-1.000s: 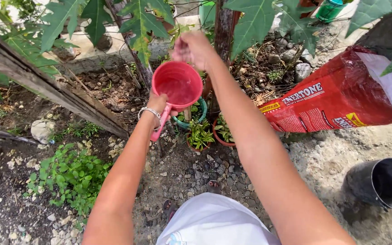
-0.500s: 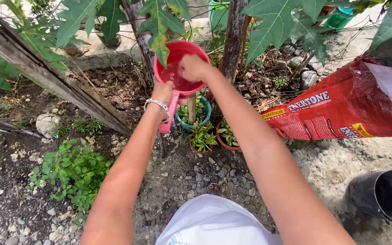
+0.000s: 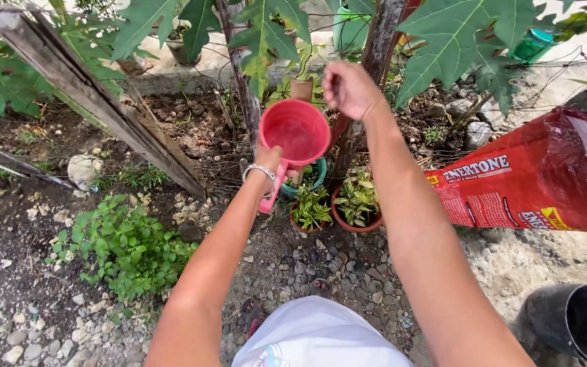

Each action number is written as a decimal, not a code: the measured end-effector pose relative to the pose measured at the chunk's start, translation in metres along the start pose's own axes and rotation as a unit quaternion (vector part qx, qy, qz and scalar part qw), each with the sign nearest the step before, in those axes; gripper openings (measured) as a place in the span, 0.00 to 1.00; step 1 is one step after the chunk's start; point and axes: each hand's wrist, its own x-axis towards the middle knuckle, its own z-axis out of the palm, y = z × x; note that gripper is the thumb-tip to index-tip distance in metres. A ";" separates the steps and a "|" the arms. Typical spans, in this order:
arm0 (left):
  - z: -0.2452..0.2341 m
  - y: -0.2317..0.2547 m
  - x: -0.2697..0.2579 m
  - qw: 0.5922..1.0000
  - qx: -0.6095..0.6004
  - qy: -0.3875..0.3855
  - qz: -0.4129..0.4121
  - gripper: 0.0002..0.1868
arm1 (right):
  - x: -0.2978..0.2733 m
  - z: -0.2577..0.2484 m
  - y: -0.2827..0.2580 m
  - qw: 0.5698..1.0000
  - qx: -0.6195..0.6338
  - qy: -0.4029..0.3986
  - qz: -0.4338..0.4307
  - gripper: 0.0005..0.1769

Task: The person is watering different plants in the garden using a red mug and a blue bucket.

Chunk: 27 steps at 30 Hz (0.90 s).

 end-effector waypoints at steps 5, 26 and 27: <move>-0.031 0.016 0.003 0.998 -0.057 0.025 -0.014 0.36 | 0.022 -0.051 0.025 0.847 -0.518 0.107 -0.063 0.09; -0.055 0.010 0.002 0.997 -0.061 -0.021 0.038 0.26 | -0.040 0.069 0.081 0.675 -0.693 -0.217 -0.130 0.15; -0.056 0.001 0.006 0.997 -0.057 -0.029 0.041 0.25 | -0.047 0.070 0.085 0.674 -0.710 -0.179 -0.096 0.12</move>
